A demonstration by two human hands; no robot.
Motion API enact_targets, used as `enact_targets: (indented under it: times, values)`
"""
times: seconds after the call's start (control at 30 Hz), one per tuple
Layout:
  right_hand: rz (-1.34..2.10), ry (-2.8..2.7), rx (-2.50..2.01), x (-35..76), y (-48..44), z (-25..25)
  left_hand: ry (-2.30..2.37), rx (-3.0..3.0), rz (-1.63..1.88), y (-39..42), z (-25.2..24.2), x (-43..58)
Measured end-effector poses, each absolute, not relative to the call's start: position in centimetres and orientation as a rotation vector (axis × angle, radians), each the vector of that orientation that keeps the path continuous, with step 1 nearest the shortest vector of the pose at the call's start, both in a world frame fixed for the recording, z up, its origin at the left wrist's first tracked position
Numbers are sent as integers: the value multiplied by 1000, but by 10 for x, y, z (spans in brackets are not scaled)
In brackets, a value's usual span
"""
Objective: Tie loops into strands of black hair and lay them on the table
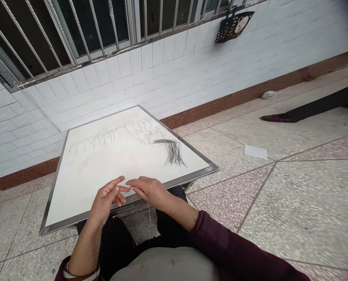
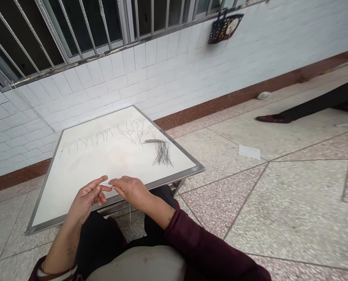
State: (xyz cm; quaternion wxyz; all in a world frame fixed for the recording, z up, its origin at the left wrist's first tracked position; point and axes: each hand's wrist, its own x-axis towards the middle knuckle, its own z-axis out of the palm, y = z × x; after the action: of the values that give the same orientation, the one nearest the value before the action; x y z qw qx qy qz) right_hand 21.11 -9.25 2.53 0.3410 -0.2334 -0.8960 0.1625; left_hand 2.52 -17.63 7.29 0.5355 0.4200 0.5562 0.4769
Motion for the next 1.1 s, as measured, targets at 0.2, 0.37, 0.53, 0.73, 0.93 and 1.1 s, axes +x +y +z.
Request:
enact_targets:
  times: [0.2, 0.37, 0.53, 0.73, 0.93, 1.1]
  values:
    - [446, -2372, -569, 217, -92, 20, 1392, 1030, 1158, -184, 66, 29]
    - [431, -2413, -600, 217, -96, 17, 1372, 1064, 1154, -185, 62, 36]
    - [422, -2468, -525, 221, -98, 16, 1315, 1160, 1045, -185, 57, 41]
    - [467, -2414, -569, 243, -82, 15, 1341, 1233, 912, -196, 53, 23]
    - [610, -2293, -731, 260, -66, 19, 1588, 1107, 1080, -203, 58, -13]
    - [671, -2409, -548, 249, -76, 28, 1487, 1139, 1112, -180, 71, 13]
